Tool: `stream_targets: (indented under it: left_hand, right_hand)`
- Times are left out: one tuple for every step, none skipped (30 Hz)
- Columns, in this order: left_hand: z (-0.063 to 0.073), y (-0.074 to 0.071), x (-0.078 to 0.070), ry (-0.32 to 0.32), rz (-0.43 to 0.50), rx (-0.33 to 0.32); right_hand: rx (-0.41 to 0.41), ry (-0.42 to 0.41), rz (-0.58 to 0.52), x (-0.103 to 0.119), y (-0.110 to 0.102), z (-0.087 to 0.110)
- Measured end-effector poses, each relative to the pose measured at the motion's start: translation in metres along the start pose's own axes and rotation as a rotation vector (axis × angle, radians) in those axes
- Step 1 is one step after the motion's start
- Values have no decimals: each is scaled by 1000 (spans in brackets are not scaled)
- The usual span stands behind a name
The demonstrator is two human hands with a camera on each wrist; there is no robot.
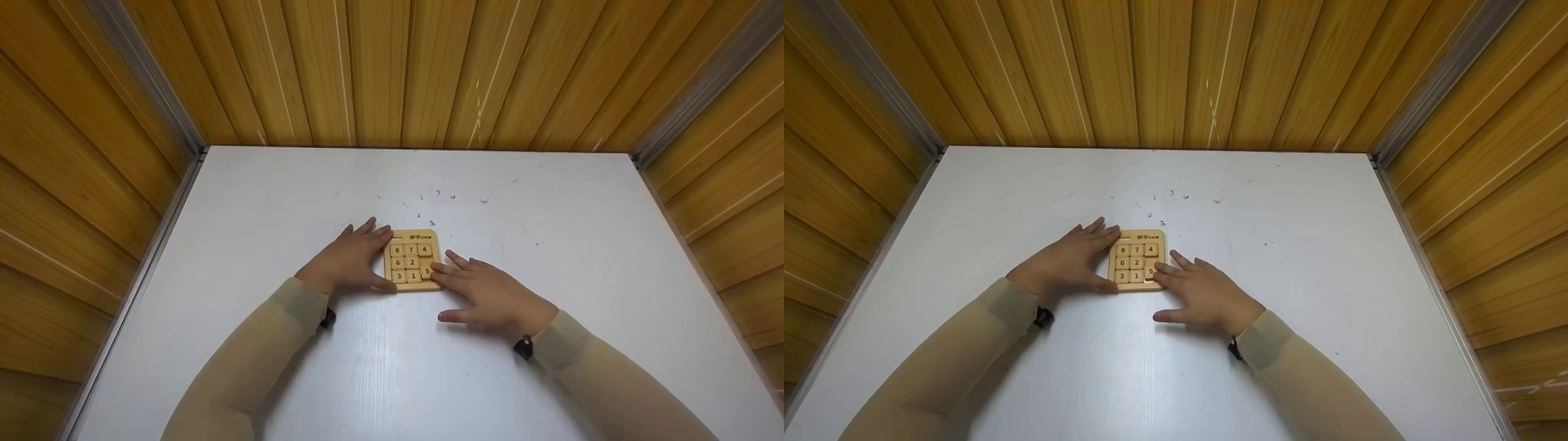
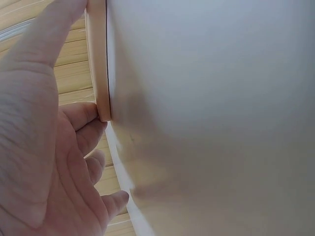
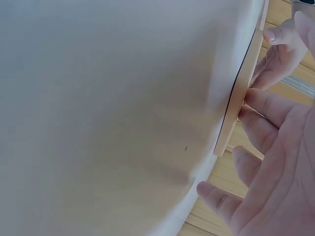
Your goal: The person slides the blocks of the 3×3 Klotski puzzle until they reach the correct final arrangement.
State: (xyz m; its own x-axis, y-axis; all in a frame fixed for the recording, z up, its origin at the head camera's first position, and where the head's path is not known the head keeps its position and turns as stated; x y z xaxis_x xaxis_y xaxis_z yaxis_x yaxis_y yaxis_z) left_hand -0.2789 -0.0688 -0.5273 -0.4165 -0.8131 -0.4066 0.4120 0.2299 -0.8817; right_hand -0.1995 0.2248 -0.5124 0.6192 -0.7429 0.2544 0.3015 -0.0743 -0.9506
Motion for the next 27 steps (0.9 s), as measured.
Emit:
stream_targets:
  left_hand:
    - [0,0,0,-1,-1,2]
    - [0,0,0,-2,0,5]
    - [0,1,0,-4,1,7]
    - [0,1,0,-5,3,10]
    - [0,1,0,-7,6,12]
    - [0,1,0,-9,8,13]
    - [0,1,0,-10,12,14]
    - [1,1,0,-10,16,14]
    - [1,1,0,-9,15,13]
    - [1,1,0,-9,17,12]
    - [1,1,0,-10,14,11]
    - [1,1,0,-10,14,9]
    - [1,0,0,-10,13,7]
    - [1,0,0,-10,10,6]
    - [1,0,0,-11,7,5]
    - [1,0,0,-11,10,5]
    - [1,-1,-1,-11,9,5]
    - [1,-1,-1,-12,14,5]
    - [1,-1,-2,-13,13,5]
    - [1,-1,-2,-14,15,6]
    - [1,-1,-2,-16,17,6]
    - [1,-1,-2,-17,20,6]
    - [0,-1,-2,-19,16,6]
    - [0,0,-2,-18,16,4]
    - [-1,0,-1,-19,12,3]
    - [-1,0,-1,-18,12,3]
    - [-1,1,-1,-17,11,5]
  right_hand:
    - [3,4,3,0,0,0]
    - [6,6,4,0,0,-1]
    - [11,12,7,0,0,-1]
    - [15,16,9,-1,0,-1]
    - [17,19,11,-1,1,-2]
    - [21,25,9,-1,1,-2]
    - [27,34,10,-1,1,-3]
    - [28,40,9,-1,0,-3]
    - [27,42,8,-1,0,-4]
    - [24,43,5,-1,-1,-4]
    - [24,48,6,-1,-1,-5]
    - [26,56,7,-1,-2,-6]
    - [26,59,10,-1,-2,-6]
    - [25,62,9,-1,-3,-7]
    - [26,65,8,-1,-3,-8]
    - [27,68,9,-1,-4,-8]
    - [27,71,11,-1,-4,-9]
    - [25,70,9,-1,-4,-9]
    - [25,71,9,-1,-4,-10]
    - [24,71,9,-1,-4,-10]
    - [22,70,8,-1,-4,-11]
    - [19,69,6,-1,-4,-11]
    - [18,72,4,-2,-4,-11]
    - [18,75,4,-2,-4,-11]
    - [17,77,5,-2,-4,-12]
    - [16,79,4,-2,-4,-12]
    - [15,81,2,-1,-4,-12]
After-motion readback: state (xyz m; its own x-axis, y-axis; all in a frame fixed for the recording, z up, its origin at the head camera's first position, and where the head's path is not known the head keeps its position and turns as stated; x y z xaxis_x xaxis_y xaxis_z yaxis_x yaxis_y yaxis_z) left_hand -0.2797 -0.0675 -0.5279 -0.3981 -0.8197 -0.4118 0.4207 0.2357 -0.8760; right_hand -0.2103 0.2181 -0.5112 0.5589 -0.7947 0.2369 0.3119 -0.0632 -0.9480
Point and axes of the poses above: each hand's wrist, its own z-axis away from the middle knuckle, its own y-axis out of the palm, x = y × z, the point moved 3 cm from there along -z, towards the middle knuckle, and after that the axes turned 2 degrees about z, right-handed, at the moved point
